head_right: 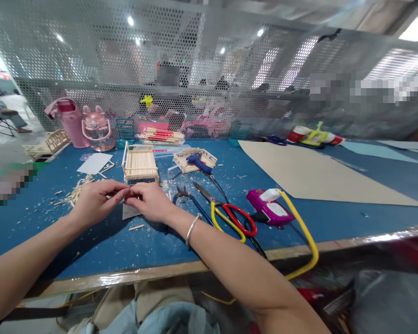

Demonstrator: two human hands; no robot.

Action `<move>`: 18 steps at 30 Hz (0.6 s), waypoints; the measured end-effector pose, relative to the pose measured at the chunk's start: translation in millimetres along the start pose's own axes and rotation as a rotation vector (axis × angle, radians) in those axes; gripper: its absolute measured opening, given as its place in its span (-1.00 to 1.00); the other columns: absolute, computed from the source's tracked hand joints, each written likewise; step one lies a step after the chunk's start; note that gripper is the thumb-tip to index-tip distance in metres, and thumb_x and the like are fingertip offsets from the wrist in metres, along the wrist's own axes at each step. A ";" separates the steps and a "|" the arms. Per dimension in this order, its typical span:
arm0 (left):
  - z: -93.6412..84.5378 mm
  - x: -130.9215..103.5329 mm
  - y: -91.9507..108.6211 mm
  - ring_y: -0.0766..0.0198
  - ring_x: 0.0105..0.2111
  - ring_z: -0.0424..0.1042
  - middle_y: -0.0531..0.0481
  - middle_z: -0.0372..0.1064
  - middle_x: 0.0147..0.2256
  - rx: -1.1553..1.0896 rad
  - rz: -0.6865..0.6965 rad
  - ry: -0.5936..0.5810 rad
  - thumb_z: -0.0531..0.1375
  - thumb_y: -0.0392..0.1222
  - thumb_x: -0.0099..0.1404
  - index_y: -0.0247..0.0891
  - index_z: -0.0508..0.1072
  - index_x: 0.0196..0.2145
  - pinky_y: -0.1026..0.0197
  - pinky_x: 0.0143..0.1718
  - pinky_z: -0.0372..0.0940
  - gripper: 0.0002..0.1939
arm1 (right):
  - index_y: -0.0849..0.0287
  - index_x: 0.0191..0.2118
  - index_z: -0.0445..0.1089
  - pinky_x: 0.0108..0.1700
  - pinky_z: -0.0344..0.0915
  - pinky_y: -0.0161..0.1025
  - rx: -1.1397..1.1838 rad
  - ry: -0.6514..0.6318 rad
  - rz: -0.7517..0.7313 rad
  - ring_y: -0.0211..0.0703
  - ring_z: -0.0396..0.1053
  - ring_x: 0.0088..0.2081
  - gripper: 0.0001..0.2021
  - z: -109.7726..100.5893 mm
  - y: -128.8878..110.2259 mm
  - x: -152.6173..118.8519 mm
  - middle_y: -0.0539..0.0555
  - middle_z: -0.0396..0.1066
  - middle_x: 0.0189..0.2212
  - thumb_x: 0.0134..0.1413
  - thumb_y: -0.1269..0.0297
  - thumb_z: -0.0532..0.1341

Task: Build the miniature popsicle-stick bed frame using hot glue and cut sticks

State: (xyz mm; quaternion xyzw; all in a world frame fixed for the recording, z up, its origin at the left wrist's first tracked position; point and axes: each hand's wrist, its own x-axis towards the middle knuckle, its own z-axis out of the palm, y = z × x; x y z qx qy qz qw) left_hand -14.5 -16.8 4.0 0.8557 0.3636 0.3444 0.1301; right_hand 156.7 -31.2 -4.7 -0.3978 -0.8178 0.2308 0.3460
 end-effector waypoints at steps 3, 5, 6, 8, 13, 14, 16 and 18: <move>-2.4 1.3 0.4 0.32 -0.50 0.36 0.01 0.48 -0.48 0.026 -0.085 0.029 0.04 -0.12 0.27 -0.27 0.51 -0.41 0.31 -0.45 0.18 -0.71 | 0.22 -0.48 0.34 -0.30 0.12 -0.35 0.194 0.015 0.000 -0.33 0.21 -0.42 -0.90 -1.7 -6.3 -1.7 -0.06 0.29 -0.51 0.02 0.39 0.20; -3.8 2.6 -1.1 0.35 -0.58 0.29 0.04 0.40 -0.60 -0.003 -0.189 0.005 -0.01 -0.05 0.29 -0.29 0.44 -0.55 0.31 -0.51 0.13 -0.60 | 0.21 -0.42 0.34 -0.31 0.13 -0.34 0.379 -0.024 0.034 -0.35 0.19 -0.43 -0.93 -3.4 -7.6 -2.0 -0.08 0.28 -0.50 0.02 0.34 0.20; -4.1 3.1 -1.7 0.36 -0.62 0.25 0.05 0.34 -0.65 -0.046 -0.238 -0.017 -0.04 -0.01 0.30 -0.29 0.38 -0.62 0.31 -0.53 0.11 -0.54 | 0.20 -0.41 0.33 -0.33 0.12 -0.35 0.486 -0.050 0.066 -0.36 0.17 -0.45 -0.92 -4.1 -7.2 -1.9 -0.08 0.27 -0.50 0.01 0.31 0.20; -3.6 3.0 -1.6 0.38 -0.66 0.20 0.07 0.24 -0.71 -0.203 -0.289 -0.069 -0.06 0.06 0.29 -0.28 0.28 -0.69 0.31 -0.55 0.11 -0.49 | 0.20 -0.40 0.30 -0.38 0.10 -0.35 0.689 -0.096 0.130 -0.37 0.14 -0.49 -0.86 -4.7 -5.0 -1.8 -0.10 0.23 -0.53 -0.01 0.23 0.22; 2.6 0.4 5.5 0.41 -0.64 0.21 0.10 0.26 -0.65 -0.655 -0.251 -0.190 0.13 0.14 0.13 -0.27 0.27 -0.56 0.34 -0.58 0.14 -0.60 | 0.21 -0.38 0.28 -0.40 0.06 -0.36 0.910 -0.174 0.159 -0.39 0.13 -0.51 -0.73 -2.2 2.1 -2.9 -0.11 0.23 -0.56 -0.05 0.11 0.26; 3.2 0.6 5.7 0.41 -0.64 0.20 0.10 0.25 -0.65 -0.689 -0.259 -0.201 0.13 0.16 0.13 -0.27 0.26 -0.56 0.34 -0.58 0.14 -0.59 | 0.21 -0.39 0.27 -0.40 0.06 -0.36 0.926 -0.190 0.156 -0.39 0.13 -0.51 -0.72 -1.8 3.2 -3.2 -0.11 0.23 -0.56 -0.06 0.09 0.27; 1.8 2.1 2.9 0.42 -0.66 0.17 0.11 0.22 -0.66 -0.682 -0.281 -0.227 0.09 0.17 0.15 -0.27 0.27 -0.56 0.34 -0.60 0.12 -0.58 | 0.21 -0.39 0.26 -0.39 0.06 -0.35 0.917 -0.204 0.150 -0.38 0.12 -0.50 -0.71 -2.2 5.0 -3.4 -0.11 0.21 -0.56 -0.05 0.07 0.25; -3.3 4.6 -3.8 0.39 -0.63 0.20 0.10 0.24 -0.63 -0.558 -0.287 -0.289 0.04 0.13 0.20 -0.28 0.34 -0.51 0.33 -0.58 0.13 -0.60 | 0.20 -0.40 0.26 -0.38 0.06 -0.34 0.775 -0.184 0.138 -0.36 0.12 -0.50 -0.74 -4.3 6.4 -2.9 -0.10 0.19 -0.55 0.01 0.09 0.20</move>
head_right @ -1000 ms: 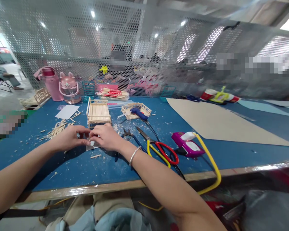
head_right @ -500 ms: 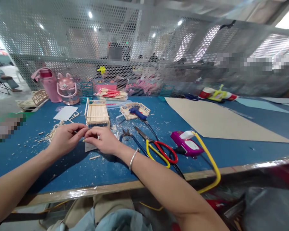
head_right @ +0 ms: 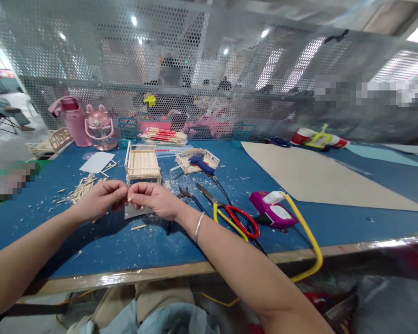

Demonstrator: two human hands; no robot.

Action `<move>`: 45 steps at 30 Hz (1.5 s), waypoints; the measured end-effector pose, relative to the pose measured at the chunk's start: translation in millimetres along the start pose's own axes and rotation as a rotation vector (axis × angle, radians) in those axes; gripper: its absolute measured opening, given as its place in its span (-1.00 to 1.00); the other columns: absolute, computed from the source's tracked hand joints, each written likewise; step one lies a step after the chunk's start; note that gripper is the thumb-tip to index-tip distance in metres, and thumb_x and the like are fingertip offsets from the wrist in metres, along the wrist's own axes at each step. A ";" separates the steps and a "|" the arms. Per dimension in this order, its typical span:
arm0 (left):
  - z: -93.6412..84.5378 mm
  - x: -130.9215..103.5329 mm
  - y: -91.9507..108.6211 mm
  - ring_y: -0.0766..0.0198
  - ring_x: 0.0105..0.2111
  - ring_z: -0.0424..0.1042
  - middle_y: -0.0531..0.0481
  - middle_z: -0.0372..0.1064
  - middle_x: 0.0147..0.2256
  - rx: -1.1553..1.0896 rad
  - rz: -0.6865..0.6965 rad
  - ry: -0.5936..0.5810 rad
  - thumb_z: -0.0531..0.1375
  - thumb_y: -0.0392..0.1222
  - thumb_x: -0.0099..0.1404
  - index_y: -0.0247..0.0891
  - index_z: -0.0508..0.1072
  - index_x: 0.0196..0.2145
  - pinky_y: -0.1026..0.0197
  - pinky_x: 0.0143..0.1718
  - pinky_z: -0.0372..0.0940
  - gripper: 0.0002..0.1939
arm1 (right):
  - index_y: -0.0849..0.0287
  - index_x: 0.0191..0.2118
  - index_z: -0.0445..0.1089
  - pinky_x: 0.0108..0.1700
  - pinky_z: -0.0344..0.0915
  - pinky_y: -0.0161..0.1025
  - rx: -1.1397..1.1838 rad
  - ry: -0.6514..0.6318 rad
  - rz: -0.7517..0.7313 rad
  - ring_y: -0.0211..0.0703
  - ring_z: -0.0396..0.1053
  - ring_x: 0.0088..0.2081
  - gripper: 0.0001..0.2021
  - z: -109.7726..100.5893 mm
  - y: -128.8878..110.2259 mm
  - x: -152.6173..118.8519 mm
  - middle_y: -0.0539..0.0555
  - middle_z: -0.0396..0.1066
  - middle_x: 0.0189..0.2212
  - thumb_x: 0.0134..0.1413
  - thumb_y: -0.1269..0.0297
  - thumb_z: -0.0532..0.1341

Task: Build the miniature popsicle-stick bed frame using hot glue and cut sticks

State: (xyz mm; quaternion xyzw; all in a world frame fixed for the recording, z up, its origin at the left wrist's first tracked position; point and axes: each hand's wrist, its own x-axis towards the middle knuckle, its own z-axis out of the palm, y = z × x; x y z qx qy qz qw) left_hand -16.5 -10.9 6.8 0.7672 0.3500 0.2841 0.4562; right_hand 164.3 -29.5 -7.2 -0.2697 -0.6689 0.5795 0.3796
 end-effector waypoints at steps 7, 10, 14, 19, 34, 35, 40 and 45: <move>-17.1 0.1 -6.8 0.13 -0.32 0.37 -0.07 0.36 -0.31 0.872 0.007 -0.198 0.23 0.10 0.07 -0.14 0.50 -0.10 0.19 -0.31 0.19 -0.55 | 0.23 -0.35 0.39 -0.24 -0.02 -0.20 -1.339 -0.016 -0.138 -0.18 0.23 -0.27 -0.85 -0.6 1.2 2.7 0.08 0.37 -0.38 0.15 0.33 0.10; -11.1 -0.7 -7.5 0.11 -0.29 0.38 -0.07 0.35 -0.31 0.912 -0.013 -0.243 0.22 0.10 0.08 -0.09 0.50 -0.11 0.20 -0.33 0.18 -0.57 | 0.24 -0.30 0.40 -0.25 -0.07 -0.17 -1.582 -0.100 -0.167 -0.14 0.23 -0.25 -0.81 3.9 7.8 6.1 0.12 0.40 -0.34 0.18 0.30 0.08; -7.7 -0.5 -7.8 0.10 -0.33 0.38 -0.08 0.37 -0.33 0.907 -0.040 -0.260 0.20 0.09 0.11 -0.07 0.52 -0.14 0.19 -0.35 0.17 -0.61 | 0.25 -0.28 0.39 -0.28 -0.10 -0.17 -1.677 -0.103 -0.183 -0.13 0.25 -0.25 -0.78 7.6 10.9 9.6 0.14 0.42 -0.31 0.22 0.32 0.03; -9.0 0.9 -10.5 0.11 -0.33 0.39 -0.10 0.42 -0.30 0.867 -0.047 -0.258 0.21 0.06 0.09 -0.07 0.52 -0.12 0.20 -0.35 0.17 -0.61 | 0.23 -0.31 0.40 -0.31 -0.12 -0.17 -1.669 -0.143 -0.152 -0.15 0.27 -0.29 -0.82 8.9 7.9 8.3 0.10 0.44 -0.34 0.18 0.33 0.07; -11.7 4.8 -17.3 0.24 -0.49 0.33 0.03 0.43 -0.50 0.762 -0.095 -0.284 0.21 0.06 0.05 -0.15 0.56 -0.22 0.29 -0.48 0.08 -0.63 | 0.20 -0.32 0.42 -0.29 -0.12 -0.19 -1.519 -0.125 -0.094 -0.15 0.31 -0.24 -0.82 10.3 6.9 9.3 0.07 0.46 -0.33 0.16 0.28 0.10; -11.7 4.9 -17.2 0.24 -0.49 0.33 0.02 0.43 -0.50 0.764 -0.092 -0.284 0.21 0.06 0.05 -0.15 0.56 -0.22 0.29 -0.49 0.07 -0.63 | 0.21 -0.32 0.42 -0.29 -0.12 -0.18 -1.524 -0.117 -0.093 -0.15 0.30 -0.24 -0.82 10.5 7.0 9.4 0.07 0.46 -0.32 0.16 0.27 0.10; -11.2 4.8 -15.5 0.25 -0.50 0.31 0.02 0.41 -0.50 0.776 -0.087 -0.275 0.21 0.05 0.04 -0.17 0.56 -0.27 0.27 -0.48 0.08 -0.66 | 0.20 -0.32 0.42 -0.30 -0.13 -0.18 -1.557 -0.110 -0.114 -0.14 0.29 -0.26 -0.83 12.8 7.7 8.7 0.07 0.45 -0.35 0.15 0.29 0.10; -10.4 3.5 -12.8 0.26 -0.53 0.28 0.04 0.35 -0.56 0.781 -0.075 -0.269 0.21 0.05 0.05 -0.16 0.56 -0.28 0.28 -0.51 0.05 -0.67 | 0.25 -0.34 0.41 -0.31 -0.14 -0.15 -1.688 -0.095 -0.183 -0.13 0.26 -0.30 -0.81 16.7 7.3 8.1 0.12 0.44 -0.37 0.18 0.35 0.07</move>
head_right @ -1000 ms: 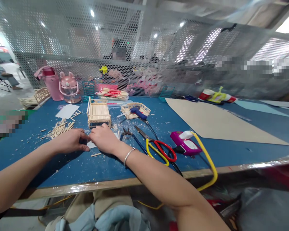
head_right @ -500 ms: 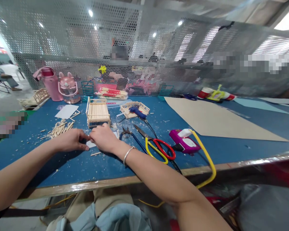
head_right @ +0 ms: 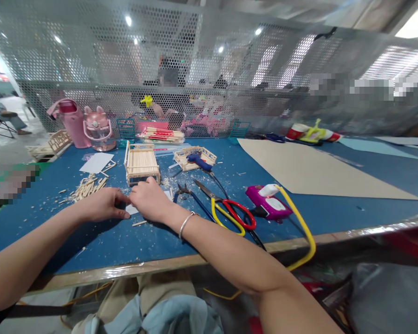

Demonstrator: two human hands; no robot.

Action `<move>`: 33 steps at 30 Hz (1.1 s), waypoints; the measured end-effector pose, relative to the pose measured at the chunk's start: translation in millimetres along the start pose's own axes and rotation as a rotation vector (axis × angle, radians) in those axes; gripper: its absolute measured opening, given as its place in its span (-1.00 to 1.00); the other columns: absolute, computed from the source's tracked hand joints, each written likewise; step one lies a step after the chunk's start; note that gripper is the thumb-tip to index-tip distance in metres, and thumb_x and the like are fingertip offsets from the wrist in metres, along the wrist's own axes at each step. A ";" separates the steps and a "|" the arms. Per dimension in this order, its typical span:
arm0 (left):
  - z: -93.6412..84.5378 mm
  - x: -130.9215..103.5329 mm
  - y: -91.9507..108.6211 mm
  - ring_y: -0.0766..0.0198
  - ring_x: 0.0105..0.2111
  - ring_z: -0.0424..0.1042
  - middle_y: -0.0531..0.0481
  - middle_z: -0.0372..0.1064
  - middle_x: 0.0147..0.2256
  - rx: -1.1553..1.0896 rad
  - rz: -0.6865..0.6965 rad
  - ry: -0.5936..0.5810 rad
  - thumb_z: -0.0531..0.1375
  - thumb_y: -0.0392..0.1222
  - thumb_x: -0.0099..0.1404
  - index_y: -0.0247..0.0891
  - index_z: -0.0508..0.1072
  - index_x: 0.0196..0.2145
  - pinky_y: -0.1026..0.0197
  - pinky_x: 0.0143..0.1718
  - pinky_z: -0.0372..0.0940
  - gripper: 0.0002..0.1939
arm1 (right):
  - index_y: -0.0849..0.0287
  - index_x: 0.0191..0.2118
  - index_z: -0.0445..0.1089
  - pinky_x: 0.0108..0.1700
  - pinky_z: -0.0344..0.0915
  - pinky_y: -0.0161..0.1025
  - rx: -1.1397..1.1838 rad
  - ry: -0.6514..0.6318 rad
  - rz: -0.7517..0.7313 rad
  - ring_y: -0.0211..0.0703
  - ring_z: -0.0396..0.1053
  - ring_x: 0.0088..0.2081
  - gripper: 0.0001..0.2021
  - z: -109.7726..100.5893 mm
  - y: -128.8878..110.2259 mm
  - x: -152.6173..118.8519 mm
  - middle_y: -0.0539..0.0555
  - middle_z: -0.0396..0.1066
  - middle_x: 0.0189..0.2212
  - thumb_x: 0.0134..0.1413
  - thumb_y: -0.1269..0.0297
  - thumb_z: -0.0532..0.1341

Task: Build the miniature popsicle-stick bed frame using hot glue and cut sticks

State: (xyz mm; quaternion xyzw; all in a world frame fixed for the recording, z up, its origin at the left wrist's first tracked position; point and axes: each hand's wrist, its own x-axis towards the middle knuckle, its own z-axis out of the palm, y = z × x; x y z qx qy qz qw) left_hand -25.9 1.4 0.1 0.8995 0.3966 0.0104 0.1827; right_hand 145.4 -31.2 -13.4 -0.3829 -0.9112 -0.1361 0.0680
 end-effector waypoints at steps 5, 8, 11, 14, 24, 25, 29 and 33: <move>0.7 -0.5 -0.5 0.26 -0.55 0.27 0.04 0.33 -0.58 0.005 -0.036 0.008 0.21 0.03 0.03 -0.21 0.53 -0.44 0.28 -0.55 0.03 -0.74 | 0.24 -0.38 0.39 -0.28 -0.14 -0.14 0.001 0.007 -0.114 -0.15 0.25 -0.30 -0.78 -0.2 -3.4 1.6 0.11 0.44 -0.37 0.21 0.38 0.03; 0.3 -0.3 -1.0 0.26 -0.54 0.27 0.03 0.35 -0.56 0.004 -0.021 0.011 0.20 0.07 0.04 -0.19 0.54 -0.38 0.28 -0.55 0.03 -0.69 | 0.24 -0.35 0.41 -0.29 -0.14 -0.16 0.053 0.002 -0.018 -0.14 0.25 -0.29 -0.77 1.0 0.8 2.4 0.12 0.45 -0.36 0.21 0.28 0.05; -0.5 -0.5 -1.1 0.27 -0.54 0.26 0.04 0.35 -0.56 -0.010 -0.012 -0.006 0.19 0.07 0.05 -0.14 0.55 -0.26 0.29 -0.53 0.03 -0.65 | 0.23 -0.31 0.42 -0.28 -0.15 -0.17 0.079 -0.003 0.007 -0.13 0.26 -0.26 -0.79 1.8 7.9 0.9 0.12 0.46 -0.34 0.18 0.23 0.10; -0.6 -0.8 -1.3 0.27 -0.54 0.26 0.05 0.35 -0.55 -0.017 -0.012 -0.019 0.19 0.06 0.06 -0.08 0.52 -0.13 0.28 -0.51 0.05 -0.59 | 0.21 -0.33 0.42 -0.28 -0.16 -0.17 0.074 -0.007 -0.021 -0.15 0.25 -0.27 -0.80 1.7 12.9 -2.2 0.09 0.46 -0.36 0.18 0.26 0.09; -1.0 -1.7 -1.9 0.25 -0.50 0.28 0.02 0.37 -0.49 -0.007 -0.003 -0.019 0.20 0.08 0.07 -0.12 0.50 -0.09 0.26 -0.46 0.10 -0.55 | 0.17 -0.39 0.44 -0.24 -0.16 -0.17 0.140 0.008 -0.033 -0.18 0.23 -0.31 -0.80 0.8 17.8 -5.3 0.04 0.47 -0.40 0.16 0.28 0.10; -1.4 -1.9 -2.3 0.25 -0.48 0.30 0.01 0.38 -0.46 -0.014 0.002 -0.017 0.20 0.08 0.07 -0.14 0.49 -0.08 0.26 -0.44 0.12 -0.53 | 0.17 -0.36 0.44 -0.22 -0.15 -0.17 0.179 0.015 -0.003 -0.18 0.25 -0.29 -0.83 -1.6 19.5 -6.2 0.05 0.48 -0.38 0.14 0.30 0.12; -2.6 -2.0 -3.7 0.21 -0.36 0.37 -0.05 0.43 -0.32 -0.053 0.033 0.001 0.23 0.02 0.08 -0.21 0.48 -0.07 0.25 -0.33 0.19 -0.53 | 0.19 -0.29 0.41 -0.15 -0.11 -0.20 0.298 0.071 0.159 -0.19 0.28 -0.24 -0.86 -11.8 24.8 -10.7 0.03 0.48 -0.31 0.04 0.45 0.12; -0.5 -0.4 0.1 0.20 -0.29 0.39 -0.07 0.44 -0.28 -0.037 0.078 0.073 0.21 -0.03 0.14 -0.21 0.55 -0.23 0.24 -0.24 0.21 -0.71 | 0.17 -0.37 0.41 -0.15 -0.09 -0.19 0.282 0.038 0.164 -0.17 0.28 -0.24 -0.88 -14.2 21.9 -12.7 0.02 0.47 -0.35 -0.02 0.43 0.14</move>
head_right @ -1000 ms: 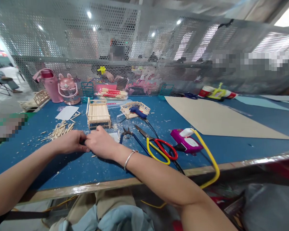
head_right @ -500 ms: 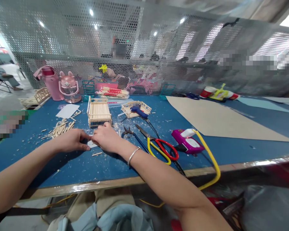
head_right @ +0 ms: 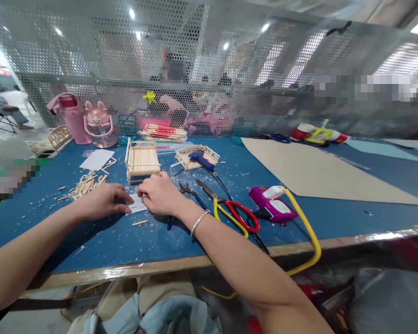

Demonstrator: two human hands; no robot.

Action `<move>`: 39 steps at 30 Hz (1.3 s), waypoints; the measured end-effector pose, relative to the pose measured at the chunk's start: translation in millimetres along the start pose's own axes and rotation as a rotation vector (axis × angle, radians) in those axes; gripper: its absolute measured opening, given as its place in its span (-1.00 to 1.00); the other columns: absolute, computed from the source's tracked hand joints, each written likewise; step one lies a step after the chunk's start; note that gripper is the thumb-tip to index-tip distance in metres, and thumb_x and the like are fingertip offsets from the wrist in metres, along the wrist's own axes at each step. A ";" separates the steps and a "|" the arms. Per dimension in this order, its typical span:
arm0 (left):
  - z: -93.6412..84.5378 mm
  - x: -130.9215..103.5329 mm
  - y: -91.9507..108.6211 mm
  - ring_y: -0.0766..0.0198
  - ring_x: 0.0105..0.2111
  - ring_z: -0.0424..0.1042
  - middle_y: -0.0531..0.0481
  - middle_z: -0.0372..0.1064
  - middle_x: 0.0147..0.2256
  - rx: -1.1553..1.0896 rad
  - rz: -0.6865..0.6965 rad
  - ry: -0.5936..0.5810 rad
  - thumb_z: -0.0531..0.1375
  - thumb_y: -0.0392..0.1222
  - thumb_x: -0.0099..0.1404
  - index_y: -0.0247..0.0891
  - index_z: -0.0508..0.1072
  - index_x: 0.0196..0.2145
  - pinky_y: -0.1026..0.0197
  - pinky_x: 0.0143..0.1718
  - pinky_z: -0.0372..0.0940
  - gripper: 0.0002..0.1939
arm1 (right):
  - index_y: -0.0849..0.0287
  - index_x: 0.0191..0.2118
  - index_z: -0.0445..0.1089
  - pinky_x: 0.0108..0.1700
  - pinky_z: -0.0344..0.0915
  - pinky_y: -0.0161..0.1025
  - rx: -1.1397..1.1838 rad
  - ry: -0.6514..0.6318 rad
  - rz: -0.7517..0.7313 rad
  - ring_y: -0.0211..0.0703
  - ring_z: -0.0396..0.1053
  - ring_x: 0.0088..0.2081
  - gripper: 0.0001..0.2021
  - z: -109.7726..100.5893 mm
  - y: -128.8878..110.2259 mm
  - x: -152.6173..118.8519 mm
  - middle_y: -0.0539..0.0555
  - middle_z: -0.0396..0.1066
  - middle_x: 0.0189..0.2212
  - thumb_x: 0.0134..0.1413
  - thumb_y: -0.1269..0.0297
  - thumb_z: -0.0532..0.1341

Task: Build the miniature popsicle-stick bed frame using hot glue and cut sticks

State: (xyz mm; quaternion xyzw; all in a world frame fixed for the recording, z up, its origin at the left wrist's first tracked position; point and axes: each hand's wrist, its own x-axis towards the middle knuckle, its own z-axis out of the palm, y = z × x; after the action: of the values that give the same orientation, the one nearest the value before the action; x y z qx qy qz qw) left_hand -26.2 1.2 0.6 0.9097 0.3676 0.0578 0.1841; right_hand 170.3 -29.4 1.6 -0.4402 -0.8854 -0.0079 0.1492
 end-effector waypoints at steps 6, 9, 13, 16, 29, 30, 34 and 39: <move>6.4 2.1 9.7 0.21 -0.29 0.40 -0.07 0.46 -0.34 0.038 0.030 0.047 0.14 -0.13 0.21 -0.23 0.56 -0.35 0.24 -0.24 0.21 -0.79 | 0.18 -0.40 0.40 -0.20 -0.01 -0.19 0.022 0.155 0.190 -0.18 0.29 -0.30 -0.88 -11.9 6.3 1.3 0.03 0.46 -0.40 -0.01 0.39 0.12; 8.2 3.0 11.7 0.20 -0.29 0.39 -0.07 0.45 -0.34 0.046 0.027 0.052 0.10 -0.15 0.23 -0.26 0.55 -0.36 0.23 -0.25 0.22 -0.76 | 0.20 -0.44 0.40 -0.29 0.07 -0.25 0.054 0.153 0.298 -0.22 0.30 -0.38 -0.87 -25.0 18.3 -1.6 0.04 0.44 -0.44 -0.04 0.44 0.11; 9.6 5.3 11.9 0.20 -0.30 0.38 -0.09 0.43 -0.33 0.087 -0.006 0.090 0.07 -0.14 0.25 -0.26 0.53 -0.33 0.23 -0.30 0.22 -0.75 | 0.17 -0.50 0.43 -0.40 0.07 -0.29 0.034 -0.075 0.311 -0.24 0.29 -0.46 -0.90 -29.4 24.2 -7.3 0.01 0.44 -0.50 -0.12 0.46 0.17; 10.0 6.3 12.3 0.22 -0.29 0.37 -0.09 0.44 -0.31 0.014 0.005 0.205 0.04 -0.14 0.28 -0.26 0.50 -0.33 0.22 -0.26 0.21 -0.74 | 0.16 -0.39 0.46 -0.37 0.12 -0.29 0.097 -0.032 0.243 -0.24 0.32 -0.42 -0.91 -23.4 17.9 -7.9 0.03 0.47 -0.44 -0.04 0.39 0.20; 9.1 5.0 15.4 0.36 -0.50 0.23 0.05 0.35 -0.49 -0.643 -0.136 0.177 0.03 -0.01 0.24 -0.32 0.41 -0.38 0.28 -0.42 0.17 -0.68 | 0.14 -0.37 0.44 -0.09 0.03 -0.22 0.256 0.284 -0.063 -0.26 0.37 -0.30 -0.88 -7.5 5.5 -1.5 -0.02 0.49 -0.41 0.12 0.28 0.18; 8.2 5.0 12.1 0.34 -0.47 0.25 0.02 0.37 -0.45 -0.622 -0.119 0.182 0.04 -0.02 0.23 -0.32 0.42 -0.35 0.27 -0.40 0.18 -0.69 | 0.15 -0.36 0.44 -0.08 0.01 -0.21 0.233 0.258 -0.065 -0.25 0.36 -0.29 -0.87 -8.5 5.6 -0.4 -0.02 0.49 -0.40 0.14 0.29 0.16; 3.1 4.6 -3.8 0.26 -0.31 0.35 -0.05 0.45 -0.24 -0.385 -0.067 0.200 0.15 -0.15 0.14 -0.28 0.31 0.02 0.21 -0.26 0.22 -0.53 | 0.16 -0.37 0.43 -0.13 -0.01 -0.19 0.045 -0.036 -0.056 -0.20 0.33 -0.28 -0.88 -10.6 4.5 9.7 0.01 0.47 -0.40 0.11 0.36 0.15; 2.8 4.1 -14.3 0.18 -0.18 0.41 -0.11 0.47 -0.14 -0.268 0.016 0.096 0.25 -0.16 0.06 -0.29 0.16 0.17 0.16 -0.11 0.20 -0.28 | 0.20 -0.34 0.44 -0.29 -0.04 -0.21 -0.096 -0.194 -0.099 -0.15 0.30 -0.29 -0.83 -0.6 -3.4 20.7 0.09 0.45 -0.37 0.13 0.32 0.11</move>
State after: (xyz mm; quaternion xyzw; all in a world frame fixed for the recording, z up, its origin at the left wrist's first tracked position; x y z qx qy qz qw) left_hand -31.8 12.6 -7.5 0.8761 0.3578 0.1510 0.2855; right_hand 156.0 -15.5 8.1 -0.4011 -0.9150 -0.0150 0.0413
